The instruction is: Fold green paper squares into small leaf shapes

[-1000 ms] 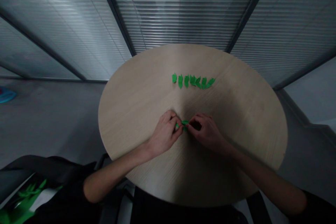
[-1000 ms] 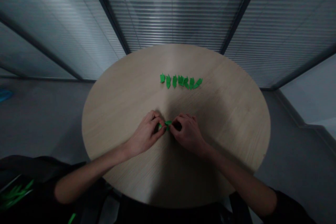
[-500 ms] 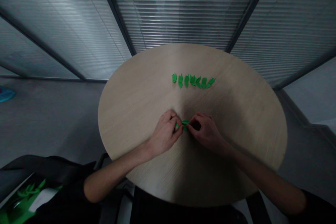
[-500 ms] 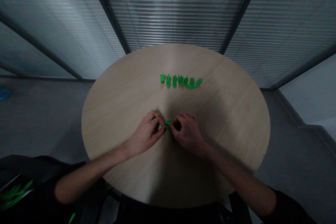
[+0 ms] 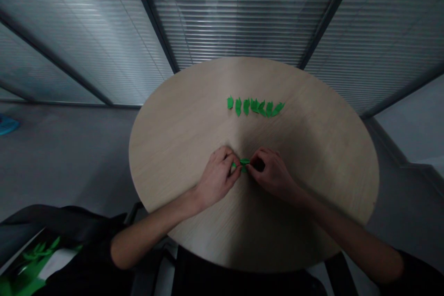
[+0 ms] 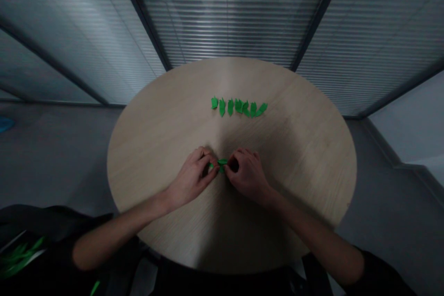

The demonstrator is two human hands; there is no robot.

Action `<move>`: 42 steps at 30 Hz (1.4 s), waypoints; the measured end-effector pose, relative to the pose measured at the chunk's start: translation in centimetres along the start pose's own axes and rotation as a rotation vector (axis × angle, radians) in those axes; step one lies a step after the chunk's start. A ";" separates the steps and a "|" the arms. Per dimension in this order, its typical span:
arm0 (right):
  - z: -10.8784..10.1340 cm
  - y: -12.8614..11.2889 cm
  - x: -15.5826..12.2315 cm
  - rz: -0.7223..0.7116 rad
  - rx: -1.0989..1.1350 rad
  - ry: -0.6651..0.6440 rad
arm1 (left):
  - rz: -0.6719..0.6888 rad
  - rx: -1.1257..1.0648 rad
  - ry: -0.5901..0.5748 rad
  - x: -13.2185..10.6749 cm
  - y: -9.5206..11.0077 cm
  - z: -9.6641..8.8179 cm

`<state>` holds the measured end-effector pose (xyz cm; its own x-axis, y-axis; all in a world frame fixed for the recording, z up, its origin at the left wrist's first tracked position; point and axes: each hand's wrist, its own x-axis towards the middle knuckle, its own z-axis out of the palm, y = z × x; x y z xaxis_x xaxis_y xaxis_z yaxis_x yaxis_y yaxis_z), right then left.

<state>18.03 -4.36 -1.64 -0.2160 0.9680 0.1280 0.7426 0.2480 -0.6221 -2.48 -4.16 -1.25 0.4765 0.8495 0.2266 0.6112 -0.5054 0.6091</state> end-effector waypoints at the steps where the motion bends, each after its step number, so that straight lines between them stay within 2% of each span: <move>1: 0.0 0.1 0.0 -0.001 0.001 0.002 | 0.012 0.012 0.004 -0.1 0.0 0.0; 5: 0.2 0.3 0.0 0.004 -0.015 0.001 | 0.113 0.178 -0.004 -1.0 0.1 -0.1; 8: 0.3 0.3 0.0 0.005 -0.017 0.004 | 0.193 0.341 -0.058 -1.7 0.3 -0.3; 13: 0.1 0.1 0.1 0.002 -0.009 0.007 | 0.241 0.520 -0.146 -2.0 0.6 -0.7; 21: -0.8 0.4 0.4 0.035 0.133 -0.067 | 0.259 0.495 -0.175 -2.2 0.5 -1.1; 31: -0.9 0.6 0.4 -0.015 0.110 -0.071 | 0.254 0.475 -0.201 -2.3 0.3 -1.3; 36: -0.8 0.6 0.5 0.023 0.134 -0.072 | 0.250 0.485 -0.216 -2.2 0.5 -1.5; 42: -0.9 0.5 0.4 -0.001 0.080 -0.087 | 0.230 0.437 -0.172 -2.3 0.2 -1.2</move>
<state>18.87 -3.83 -1.16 -0.2739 0.9597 0.0634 0.6903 0.2421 -0.6818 -4.24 -6.03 -0.74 0.7036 0.6907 0.1669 0.6681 -0.7230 0.1759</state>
